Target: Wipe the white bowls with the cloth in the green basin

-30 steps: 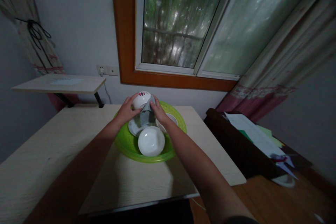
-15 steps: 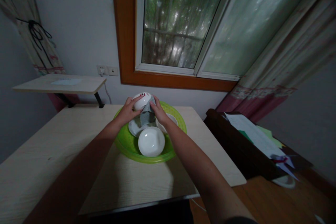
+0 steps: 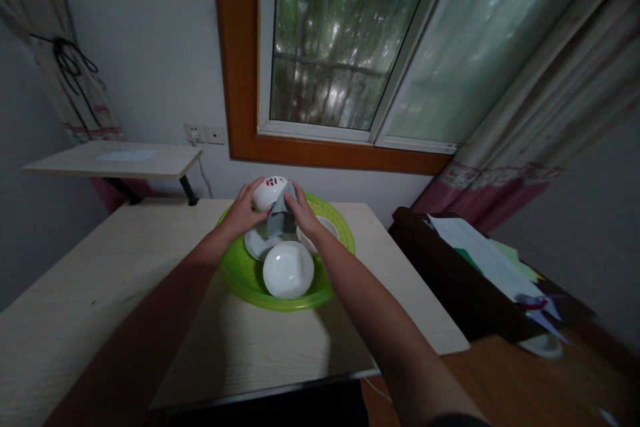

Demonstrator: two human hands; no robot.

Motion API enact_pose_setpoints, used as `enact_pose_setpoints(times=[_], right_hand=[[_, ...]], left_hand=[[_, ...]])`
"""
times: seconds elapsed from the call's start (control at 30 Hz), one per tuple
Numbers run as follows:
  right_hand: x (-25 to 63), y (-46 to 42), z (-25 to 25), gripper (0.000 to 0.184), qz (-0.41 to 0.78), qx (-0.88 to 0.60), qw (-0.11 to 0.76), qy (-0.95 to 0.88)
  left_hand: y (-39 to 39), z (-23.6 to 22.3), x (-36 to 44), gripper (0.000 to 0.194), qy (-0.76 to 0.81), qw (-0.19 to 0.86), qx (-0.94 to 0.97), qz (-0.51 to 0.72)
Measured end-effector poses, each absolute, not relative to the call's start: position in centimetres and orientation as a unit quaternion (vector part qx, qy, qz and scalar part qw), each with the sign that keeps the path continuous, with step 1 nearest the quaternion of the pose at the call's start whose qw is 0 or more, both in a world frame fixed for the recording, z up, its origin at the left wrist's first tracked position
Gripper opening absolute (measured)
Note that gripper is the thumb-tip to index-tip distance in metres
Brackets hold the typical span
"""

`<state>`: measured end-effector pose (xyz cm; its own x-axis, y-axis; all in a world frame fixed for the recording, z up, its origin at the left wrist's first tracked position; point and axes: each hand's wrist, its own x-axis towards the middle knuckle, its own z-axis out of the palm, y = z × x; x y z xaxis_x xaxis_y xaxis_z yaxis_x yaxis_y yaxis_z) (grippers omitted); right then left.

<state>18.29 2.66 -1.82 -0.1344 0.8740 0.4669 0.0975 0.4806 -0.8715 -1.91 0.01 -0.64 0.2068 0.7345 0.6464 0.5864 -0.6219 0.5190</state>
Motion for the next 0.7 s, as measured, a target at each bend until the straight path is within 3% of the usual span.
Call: enact_pose_setpoints(times=[0.33,0.7], right_hand=[[18.3,2.5,-1.5,0.057,0.248,-0.404,0.583,-0.66],[19.1,2.2,-0.4,0.011,0.13,-0.4,0.583,-0.696]], left_hand=[[0.5,-1.3,-1.7,0.067,0.46,0.041,0.767,0.446],[0.2,-1.1,-1.8,0.063,0.463,0.018,0.772,0.435]])
